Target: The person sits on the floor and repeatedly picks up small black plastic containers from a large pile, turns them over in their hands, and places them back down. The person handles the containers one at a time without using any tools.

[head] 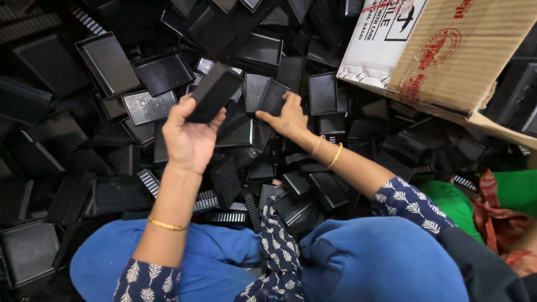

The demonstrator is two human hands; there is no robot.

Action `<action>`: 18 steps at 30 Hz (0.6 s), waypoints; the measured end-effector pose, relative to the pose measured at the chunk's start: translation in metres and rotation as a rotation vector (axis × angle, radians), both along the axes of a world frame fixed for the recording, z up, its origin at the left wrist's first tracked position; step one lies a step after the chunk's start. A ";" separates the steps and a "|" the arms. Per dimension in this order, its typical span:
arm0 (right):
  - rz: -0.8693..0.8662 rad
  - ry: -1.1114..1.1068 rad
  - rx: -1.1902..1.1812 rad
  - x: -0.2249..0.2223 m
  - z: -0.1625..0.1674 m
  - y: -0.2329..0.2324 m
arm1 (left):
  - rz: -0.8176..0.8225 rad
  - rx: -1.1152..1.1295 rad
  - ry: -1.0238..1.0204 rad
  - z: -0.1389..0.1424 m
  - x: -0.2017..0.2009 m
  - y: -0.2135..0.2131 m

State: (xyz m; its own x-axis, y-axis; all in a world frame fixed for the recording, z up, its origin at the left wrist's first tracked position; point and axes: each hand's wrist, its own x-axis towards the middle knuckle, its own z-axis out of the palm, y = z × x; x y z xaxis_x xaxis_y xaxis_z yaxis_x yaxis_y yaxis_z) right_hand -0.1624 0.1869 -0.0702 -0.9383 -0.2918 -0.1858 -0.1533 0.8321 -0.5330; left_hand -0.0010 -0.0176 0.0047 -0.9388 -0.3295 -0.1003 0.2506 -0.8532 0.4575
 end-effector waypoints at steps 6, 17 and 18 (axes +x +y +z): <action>0.322 0.270 -0.240 0.013 0.026 0.011 | 0.014 -0.252 -0.017 0.008 0.004 -0.001; 0.593 -0.348 -1.155 0.045 0.107 0.057 | 0.211 -1.578 0.184 0.038 0.012 0.021; 0.577 -0.408 -1.219 0.045 0.110 0.057 | 0.204 -1.588 0.206 0.038 0.012 0.022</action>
